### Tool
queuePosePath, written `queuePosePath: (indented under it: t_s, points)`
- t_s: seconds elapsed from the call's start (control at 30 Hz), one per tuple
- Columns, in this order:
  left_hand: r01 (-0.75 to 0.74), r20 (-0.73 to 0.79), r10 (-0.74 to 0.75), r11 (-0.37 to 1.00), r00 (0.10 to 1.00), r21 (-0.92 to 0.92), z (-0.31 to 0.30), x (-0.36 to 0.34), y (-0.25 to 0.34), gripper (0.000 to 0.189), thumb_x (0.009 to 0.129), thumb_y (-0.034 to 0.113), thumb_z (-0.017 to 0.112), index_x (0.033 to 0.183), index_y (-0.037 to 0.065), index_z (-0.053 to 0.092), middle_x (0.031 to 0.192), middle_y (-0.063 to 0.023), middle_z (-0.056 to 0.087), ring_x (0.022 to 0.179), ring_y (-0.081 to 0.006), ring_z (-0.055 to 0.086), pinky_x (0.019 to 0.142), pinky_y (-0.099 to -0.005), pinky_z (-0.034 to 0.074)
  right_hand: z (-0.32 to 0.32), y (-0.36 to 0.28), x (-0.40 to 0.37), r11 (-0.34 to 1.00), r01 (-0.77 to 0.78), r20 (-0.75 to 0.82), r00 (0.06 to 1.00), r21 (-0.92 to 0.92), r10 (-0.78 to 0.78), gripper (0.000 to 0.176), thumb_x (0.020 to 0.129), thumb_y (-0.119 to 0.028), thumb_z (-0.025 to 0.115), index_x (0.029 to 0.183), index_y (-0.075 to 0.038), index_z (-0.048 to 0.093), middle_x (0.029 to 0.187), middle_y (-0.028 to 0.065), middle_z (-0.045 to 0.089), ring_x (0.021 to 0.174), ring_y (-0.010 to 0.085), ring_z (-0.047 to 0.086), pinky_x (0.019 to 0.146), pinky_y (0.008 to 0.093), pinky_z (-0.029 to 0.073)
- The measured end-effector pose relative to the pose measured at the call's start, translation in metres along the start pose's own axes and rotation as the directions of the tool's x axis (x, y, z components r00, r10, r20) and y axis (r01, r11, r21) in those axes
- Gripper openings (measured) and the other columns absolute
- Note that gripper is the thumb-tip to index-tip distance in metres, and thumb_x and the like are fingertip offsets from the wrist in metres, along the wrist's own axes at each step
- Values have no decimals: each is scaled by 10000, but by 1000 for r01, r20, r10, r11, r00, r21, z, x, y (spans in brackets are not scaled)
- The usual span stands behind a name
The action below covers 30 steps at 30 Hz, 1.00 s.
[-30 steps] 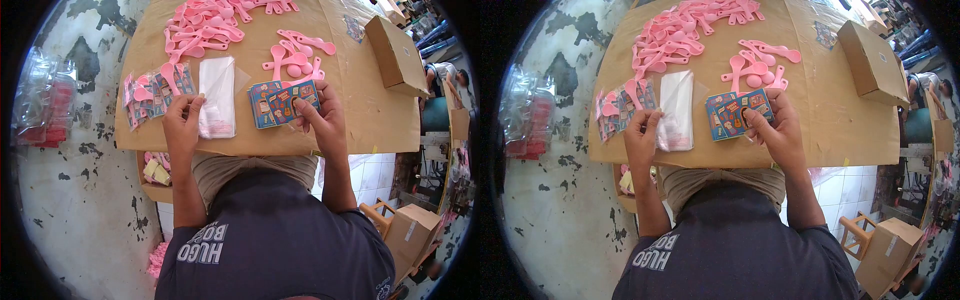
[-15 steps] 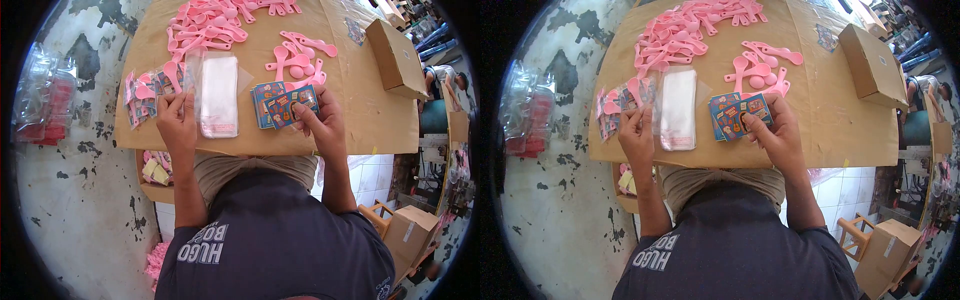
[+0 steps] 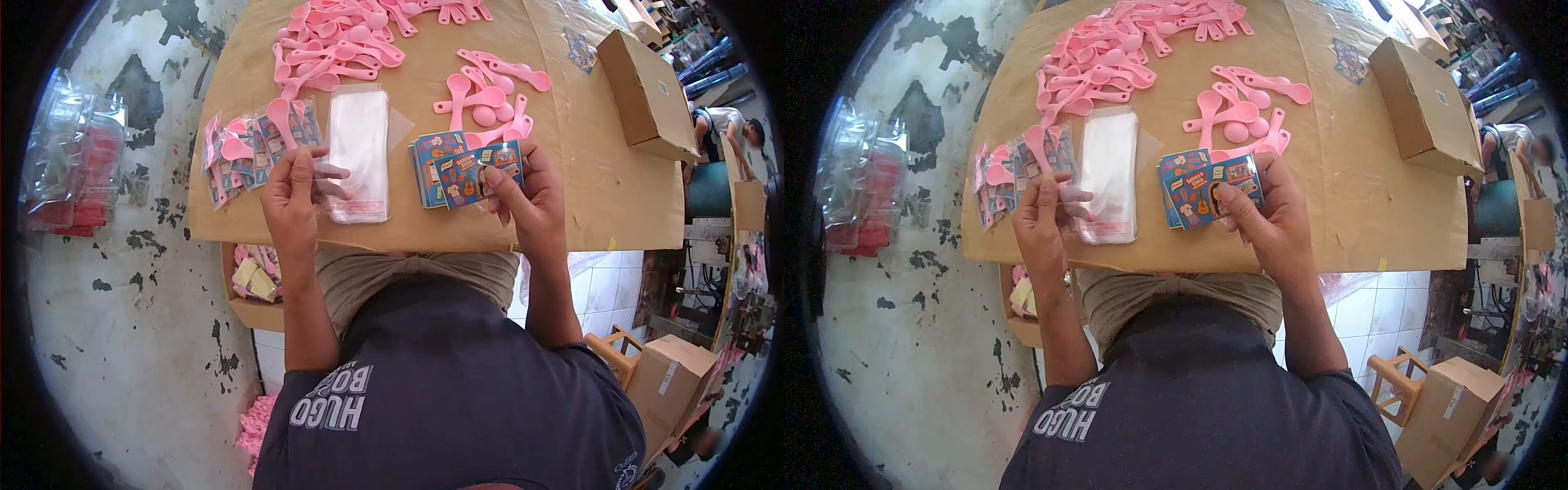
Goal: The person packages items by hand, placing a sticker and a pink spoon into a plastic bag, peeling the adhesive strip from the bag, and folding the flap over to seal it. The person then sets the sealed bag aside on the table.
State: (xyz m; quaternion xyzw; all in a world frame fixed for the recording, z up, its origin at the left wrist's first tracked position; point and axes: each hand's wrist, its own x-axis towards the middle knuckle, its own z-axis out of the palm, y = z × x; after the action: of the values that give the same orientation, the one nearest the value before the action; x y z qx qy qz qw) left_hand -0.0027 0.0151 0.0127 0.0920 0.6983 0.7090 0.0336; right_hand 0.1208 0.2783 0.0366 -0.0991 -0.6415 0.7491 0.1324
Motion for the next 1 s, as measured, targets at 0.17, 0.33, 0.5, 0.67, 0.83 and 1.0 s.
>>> queuePosePath:
  t_s: [0.17,0.33,0.5,0.67,0.83,1.0]
  points:
    - [35,31,-33,995,999,-95,7,-2,6,304,1116,309,455,1050,42,584,780,-127,743,665,-155,732,495,-215,495,-2,1,-1,1000,-3,9,1000,2,3,181,996,-133,684,1083,-60,543,910,13,659,636,17,553,488,167,381]
    - [27,102,-31,999,994,46,4,-2,-5,290,1120,301,444,1063,50,580,790,-106,735,691,-154,740,506,-205,483,-2,1,-2,1000,12,6,1000,12,-12,170,999,-120,675,1083,-60,540,905,9,653,638,17,545,495,168,384]
    - [6,125,-6,1000,992,-4,9,-3,1,254,1119,270,451,1068,62,588,768,-40,693,689,-129,733,506,-198,453,-3,0,-3,1000,10,-5,1000,22,-10,174,996,-119,680,1081,-61,539,896,3,645,635,18,540,495,169,382]
    - [38,77,-32,996,997,-77,0,2,-11,220,1104,253,485,1071,66,598,760,-6,621,630,-102,650,569,-220,480,-5,1,-4,1000,13,6,1000,21,-13,178,986,-112,691,1067,-59,542,891,5,643,630,23,540,493,174,379]
    - [52,33,-47,983,998,-176,18,-5,4,183,1092,224,523,1080,65,613,805,13,628,655,-65,598,574,-204,447,-3,1,-6,1000,11,2,1000,29,-11,175,983,-112,695,1058,-59,546,891,5,646,631,25,540,493,175,374]
    - [-6,68,9,999,998,-47,3,-2,-6,161,1080,202,555,1071,60,631,900,16,640,635,-31,516,577,-175,415,-3,1,-6,1000,4,13,1000,26,-4,175,982,-116,698,1055,-60,549,893,3,649,633,22,539,493,176,370]
